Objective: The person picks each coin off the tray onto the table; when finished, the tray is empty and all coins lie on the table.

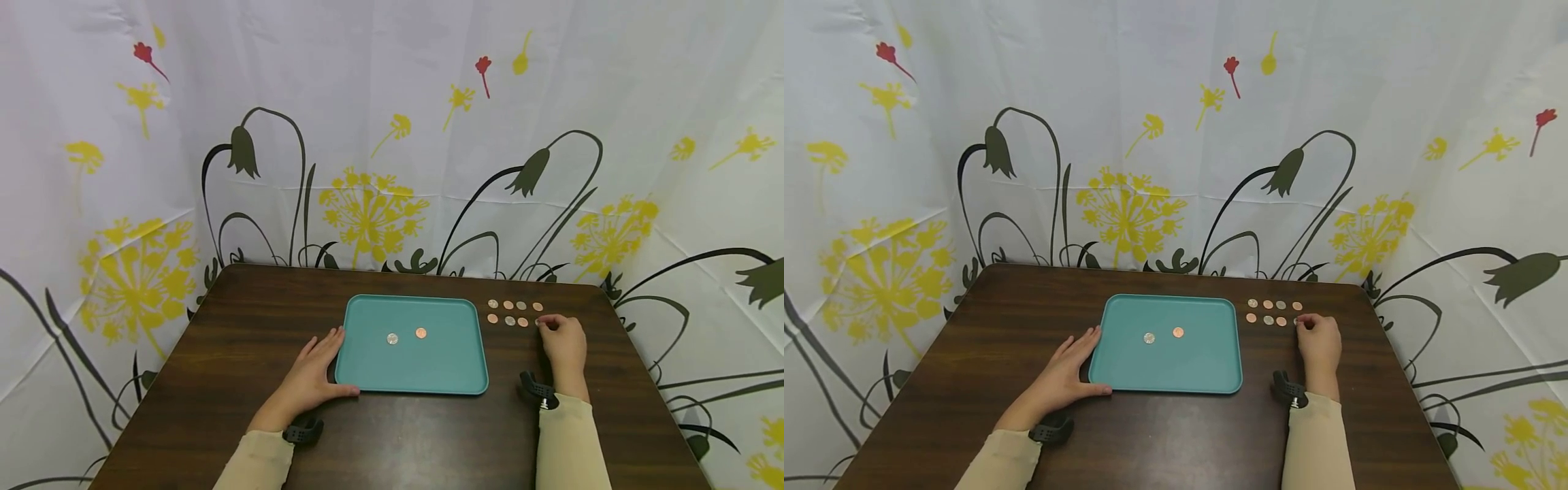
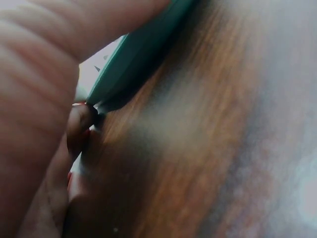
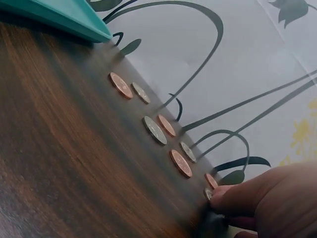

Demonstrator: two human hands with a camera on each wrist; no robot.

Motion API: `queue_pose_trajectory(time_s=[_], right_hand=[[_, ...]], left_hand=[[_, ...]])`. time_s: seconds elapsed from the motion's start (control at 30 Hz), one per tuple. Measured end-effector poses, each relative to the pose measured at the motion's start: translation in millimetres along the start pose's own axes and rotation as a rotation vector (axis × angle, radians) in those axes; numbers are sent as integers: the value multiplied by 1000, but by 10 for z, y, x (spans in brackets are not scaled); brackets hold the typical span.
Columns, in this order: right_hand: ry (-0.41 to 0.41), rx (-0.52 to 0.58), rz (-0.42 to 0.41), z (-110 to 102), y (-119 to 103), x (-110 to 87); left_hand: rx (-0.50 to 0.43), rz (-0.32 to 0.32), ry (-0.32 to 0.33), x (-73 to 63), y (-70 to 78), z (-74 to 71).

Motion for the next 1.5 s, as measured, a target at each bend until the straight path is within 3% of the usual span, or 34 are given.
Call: queue_pose_trajectory(time_s=[0.37,0.53,0.73,0.97,1.13,1.27,1.37,1.5], right_hand=[[-27,4,28,-3,-60,-8],[-39,16,-24,17,-380,-49],[-163,52,-196,268,-993,-200],[-326,70,-369,578,-1556,-567],[-454,17,-499,791,-1681,-735],[-488,-26,-593,887,-1711,-831],[-528,-38,-714,939,-1747,-911],[-682,-28,-860,1018,-1807,-1028]], left_hand=[[14,-7,-4,-6,0,-8],[9,-8,-9,-7,11,-9],[12,-5,-1,-3,18,-4],[8,-6,-5,7,40,-17],[8,-5,-6,15,46,-26],[10,-6,-10,15,42,-24],[9,-9,-15,11,37,-22],[17,-10,-14,8,31,-26]])
Point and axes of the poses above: each hand's wrist, its own x-axis towards the middle knuckle, its own z-axis out of the palm, y = z × x, the point moved 1 cm from there along x, towards the middle knuckle, and after that the axes turned 2 degrees about -y, right-handed, at the moved point
